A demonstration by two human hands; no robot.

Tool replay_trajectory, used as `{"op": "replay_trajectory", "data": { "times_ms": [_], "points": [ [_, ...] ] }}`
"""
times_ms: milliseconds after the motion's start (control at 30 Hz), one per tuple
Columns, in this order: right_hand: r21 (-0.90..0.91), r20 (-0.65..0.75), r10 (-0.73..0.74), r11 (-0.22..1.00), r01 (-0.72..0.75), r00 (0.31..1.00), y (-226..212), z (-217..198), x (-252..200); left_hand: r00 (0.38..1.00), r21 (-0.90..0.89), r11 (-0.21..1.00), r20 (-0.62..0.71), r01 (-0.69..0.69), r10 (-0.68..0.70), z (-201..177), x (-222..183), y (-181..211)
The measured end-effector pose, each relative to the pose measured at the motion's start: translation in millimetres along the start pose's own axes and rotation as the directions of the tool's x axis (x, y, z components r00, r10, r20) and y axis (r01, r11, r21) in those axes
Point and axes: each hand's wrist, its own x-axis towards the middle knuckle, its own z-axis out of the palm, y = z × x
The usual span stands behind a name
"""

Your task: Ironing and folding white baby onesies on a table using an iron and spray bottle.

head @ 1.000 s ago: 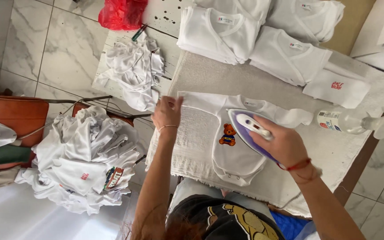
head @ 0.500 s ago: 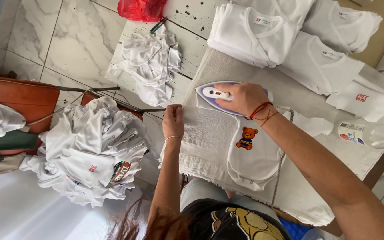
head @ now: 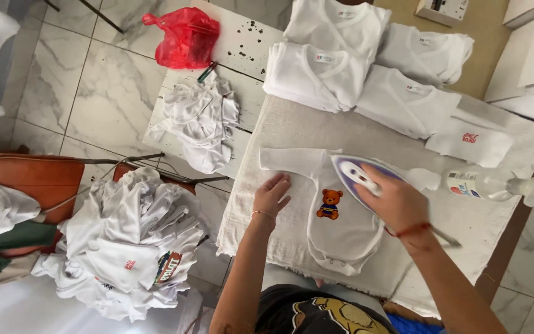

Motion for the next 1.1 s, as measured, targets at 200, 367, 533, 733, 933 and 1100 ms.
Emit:
{"op": "replay_trajectory", "data": {
  "times_ms": [200, 367, 533, 733, 933, 1100],
  "points": [
    [0.291, 0.004, 0.627, 0.745, -0.601, 0.779, 127.2, 12.9, -100.3, 0.965, -0.135, 0.984, -0.222, 0.113, -0.141, 59.3, 10.0, 6.1],
    [0.343, -0.006, 0.7, 0.673, -0.656, 0.714, 166.2, 26.3, -122.7, 0.958, -0.032, 0.999, -0.282, 0.042, -0.049, 83.4, 27.3, -9.9],
    [-0.117, -0.646, 0.257, 0.897, -0.426, 0.719, 160.4, 53.6, -108.7, 0.985, -0.196, 0.974, -0.149, -0.111, 0.082, 93.6, 6.3, -10.0],
    [0.791, 0.362, 0.677, 0.142, -0.595, 0.641, 113.4, 36.7, -9.8, 0.992, -0.283, 0.951, -0.04, -0.127, 0.12, 86.4, -0.1, -13.9],
    [0.807, 0.558, 0.568, -0.541, -0.236, 0.605, 157.4, 47.8, 15.6, 0.984, -0.275, 0.956, 0.112, -0.103, 0.138, 81.8, -20.7, -1.3],
    [0.812, 0.154, 0.438, -0.567, 0.14, 0.886, 145.5, 10.9, -33.2, 0.909, -0.385, 0.9, 0.266, -0.206, 0.322, 49.1, -10.8, -4.3]
  ]
}}
